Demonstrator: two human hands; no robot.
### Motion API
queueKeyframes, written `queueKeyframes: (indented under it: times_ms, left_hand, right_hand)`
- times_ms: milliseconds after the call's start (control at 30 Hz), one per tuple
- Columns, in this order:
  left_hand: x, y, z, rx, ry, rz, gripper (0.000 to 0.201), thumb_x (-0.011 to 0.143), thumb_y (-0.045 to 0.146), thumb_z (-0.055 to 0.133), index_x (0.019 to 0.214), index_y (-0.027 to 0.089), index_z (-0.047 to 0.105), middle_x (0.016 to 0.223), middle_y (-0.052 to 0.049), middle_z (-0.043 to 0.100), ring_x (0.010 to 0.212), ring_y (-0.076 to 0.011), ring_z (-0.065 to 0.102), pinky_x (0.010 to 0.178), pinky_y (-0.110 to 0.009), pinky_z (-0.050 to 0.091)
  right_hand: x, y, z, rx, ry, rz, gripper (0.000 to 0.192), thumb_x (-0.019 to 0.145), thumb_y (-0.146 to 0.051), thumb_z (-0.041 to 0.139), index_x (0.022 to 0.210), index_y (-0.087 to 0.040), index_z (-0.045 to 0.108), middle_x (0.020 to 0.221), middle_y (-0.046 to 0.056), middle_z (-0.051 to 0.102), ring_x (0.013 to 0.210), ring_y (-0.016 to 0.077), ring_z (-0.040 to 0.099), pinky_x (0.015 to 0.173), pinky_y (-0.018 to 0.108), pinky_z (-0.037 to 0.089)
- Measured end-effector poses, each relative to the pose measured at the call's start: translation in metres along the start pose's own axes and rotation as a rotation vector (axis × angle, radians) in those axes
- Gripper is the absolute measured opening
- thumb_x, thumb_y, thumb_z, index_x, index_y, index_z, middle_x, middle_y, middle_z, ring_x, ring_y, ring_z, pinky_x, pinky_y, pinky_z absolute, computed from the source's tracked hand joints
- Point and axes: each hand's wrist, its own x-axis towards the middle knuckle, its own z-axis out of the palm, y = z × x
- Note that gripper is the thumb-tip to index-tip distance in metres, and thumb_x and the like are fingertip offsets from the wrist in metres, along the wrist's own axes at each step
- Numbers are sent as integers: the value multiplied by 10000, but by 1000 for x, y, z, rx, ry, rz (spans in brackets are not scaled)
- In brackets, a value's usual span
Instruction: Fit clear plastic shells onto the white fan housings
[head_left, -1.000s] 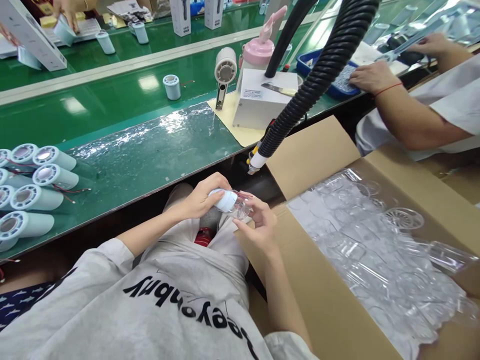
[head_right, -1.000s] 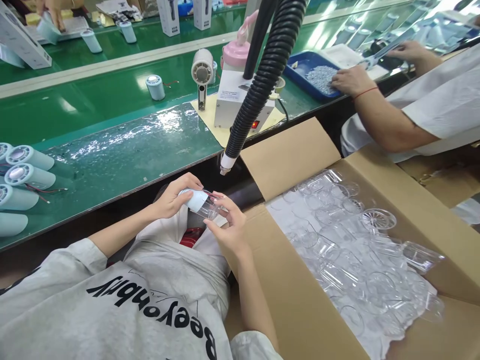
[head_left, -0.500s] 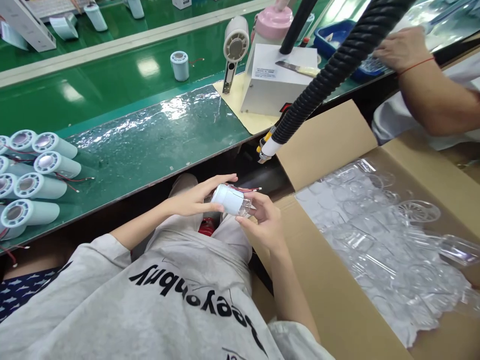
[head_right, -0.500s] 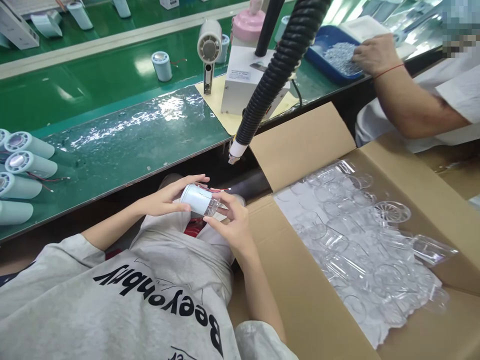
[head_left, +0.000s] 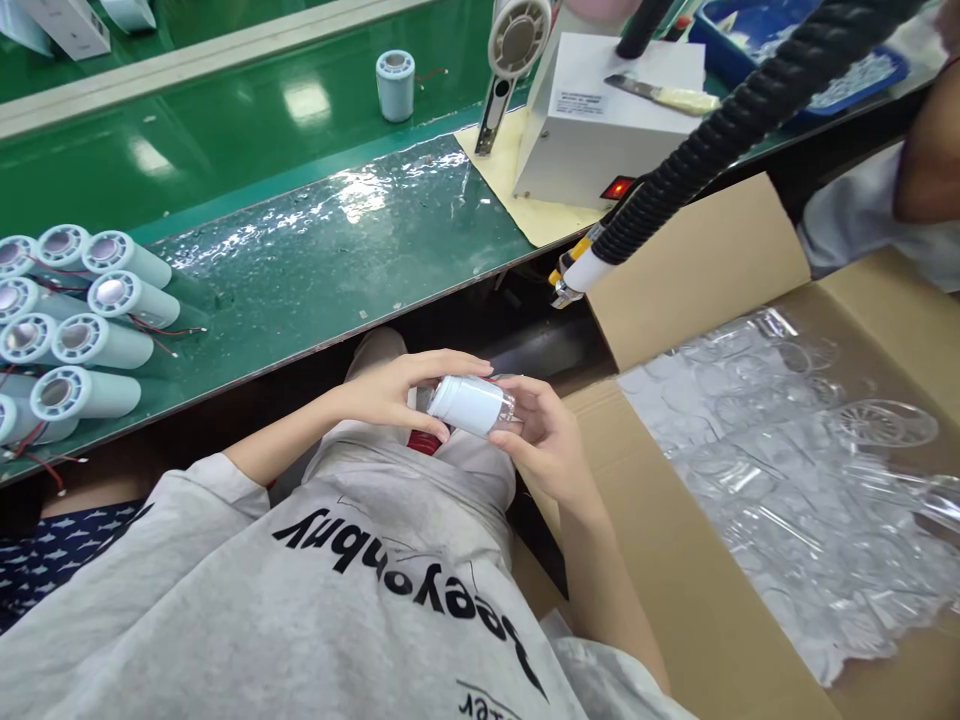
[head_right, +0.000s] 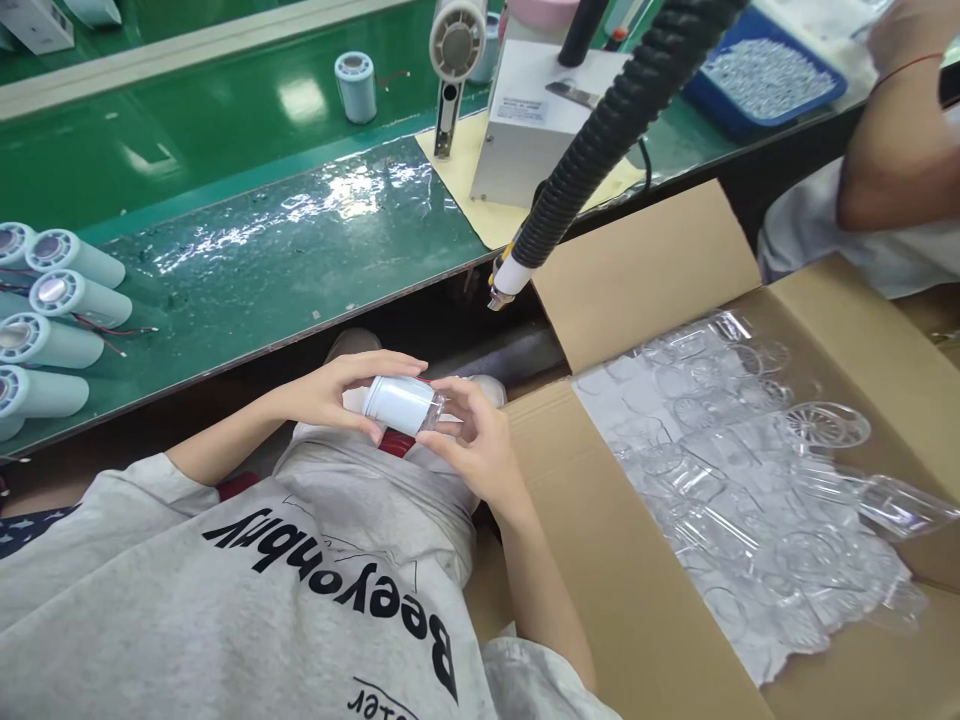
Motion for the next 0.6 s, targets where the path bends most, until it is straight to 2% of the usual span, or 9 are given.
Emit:
queueKeyframes:
  times_ms: [133, 333, 467, 600]
  left_hand:
    - [-3, 3, -1, 23, -8, 22, 773, 740, 379, 906, 1453, 330, 611, 1527, -114, 586, 1413, -330, 554, 1216, -511, 416]
    - [-6, 7, -1, 18, -25, 34, 756, 752, 349, 900, 1451, 341, 612, 1532, -107, 583, 1417, -324, 554, 1210, -504, 427]
    - [-7, 8, 0, 5, -26, 29, 739, 750, 323, 901, 1436, 342, 625, 1527, -99, 589, 1410, -322, 560, 1206, -501, 431]
    - [-8, 9, -1, 3, -31, 5, 700, 759, 335, 892, 1414, 343, 643, 1535, -92, 582, 1405, -324, 564, 1201, -509, 432]
  right_hand:
    - [0, -4, 3, 64, -24, 86, 498, 779, -556, 857, 1128, -281, 631, 1041, 44, 735, 871, 216, 739, 714, 327, 664]
    - [-1, -3, 8, 207, -11, 302, 591, 734, -713, 808, 1042, -255, 594, 848, -10, 702, 633, 183, 730, 522, 314, 657]
    - [0, -6, 12, 207, -38, 437, 690, 698, -827, 745, 992, -231, 558, 709, -16, 682, 498, 177, 698, 408, 252, 577]
    - [2, -8, 15, 199, -83, 492, 724, 696, -911, 649, 923, -232, 542, 667, 12, 696, 443, 174, 658, 324, 226, 480]
